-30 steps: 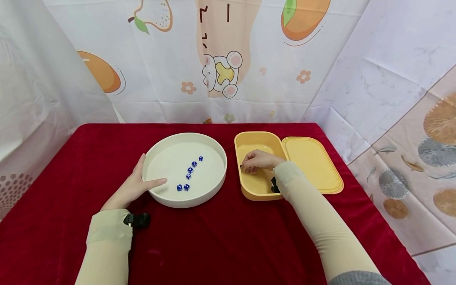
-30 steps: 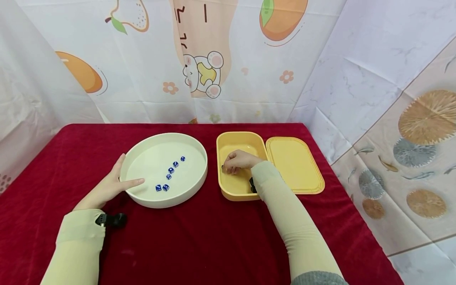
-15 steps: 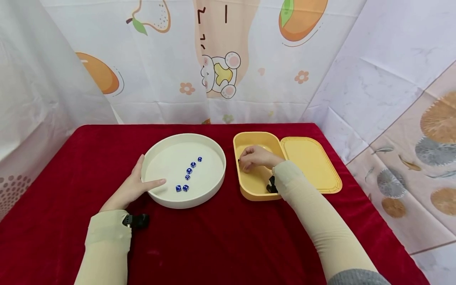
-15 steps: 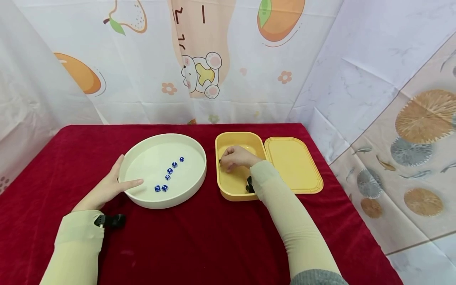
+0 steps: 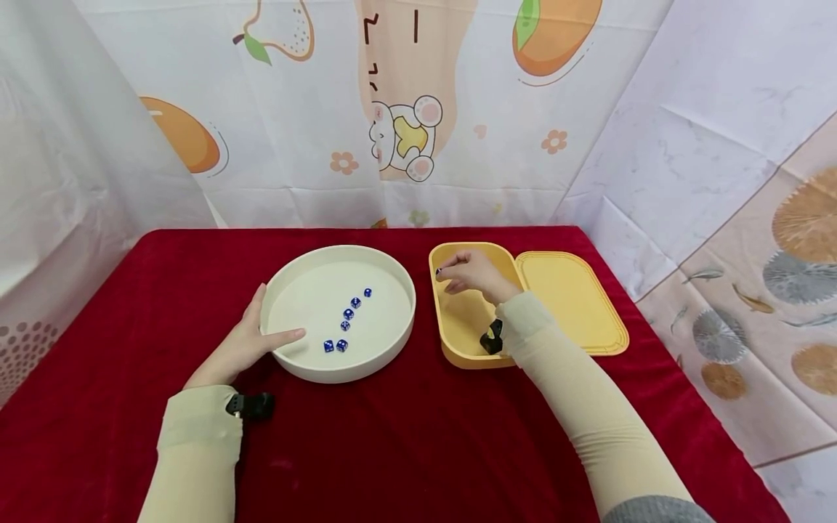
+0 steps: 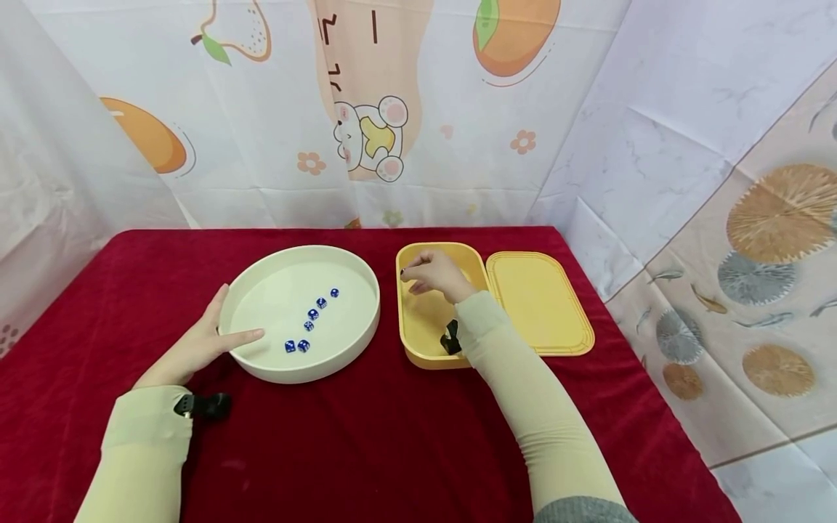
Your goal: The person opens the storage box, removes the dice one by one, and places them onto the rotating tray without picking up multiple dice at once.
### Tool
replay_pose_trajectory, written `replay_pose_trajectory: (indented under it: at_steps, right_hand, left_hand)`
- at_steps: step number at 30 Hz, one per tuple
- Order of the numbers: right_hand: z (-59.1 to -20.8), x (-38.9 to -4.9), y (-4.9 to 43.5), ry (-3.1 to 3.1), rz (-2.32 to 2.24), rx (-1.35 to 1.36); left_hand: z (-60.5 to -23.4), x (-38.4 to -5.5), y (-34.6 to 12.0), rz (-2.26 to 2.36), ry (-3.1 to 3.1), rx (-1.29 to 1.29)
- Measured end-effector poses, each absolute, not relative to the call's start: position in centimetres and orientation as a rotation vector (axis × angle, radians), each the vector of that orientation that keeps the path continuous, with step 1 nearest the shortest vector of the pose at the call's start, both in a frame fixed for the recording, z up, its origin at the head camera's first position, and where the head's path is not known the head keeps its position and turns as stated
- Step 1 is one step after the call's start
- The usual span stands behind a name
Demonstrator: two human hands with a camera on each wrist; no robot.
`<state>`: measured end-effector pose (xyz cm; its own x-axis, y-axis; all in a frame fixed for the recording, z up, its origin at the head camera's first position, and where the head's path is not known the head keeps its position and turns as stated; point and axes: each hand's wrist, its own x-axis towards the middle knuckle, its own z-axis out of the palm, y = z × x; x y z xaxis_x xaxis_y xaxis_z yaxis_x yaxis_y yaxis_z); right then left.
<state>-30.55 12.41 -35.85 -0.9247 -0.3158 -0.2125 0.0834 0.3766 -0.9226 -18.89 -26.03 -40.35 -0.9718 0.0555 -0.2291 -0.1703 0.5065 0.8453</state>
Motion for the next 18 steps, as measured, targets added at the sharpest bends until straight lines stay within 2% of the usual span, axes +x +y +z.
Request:
replay_pose_trajectory:
  at_steps: [18]
  right_hand:
    - [-33.0, -29.6, 8.8, 2.245, -1.712, -0.206]
  left_hand:
    - [-40.1, -18.5, -26.0, 1.453, 2.524, -0.094]
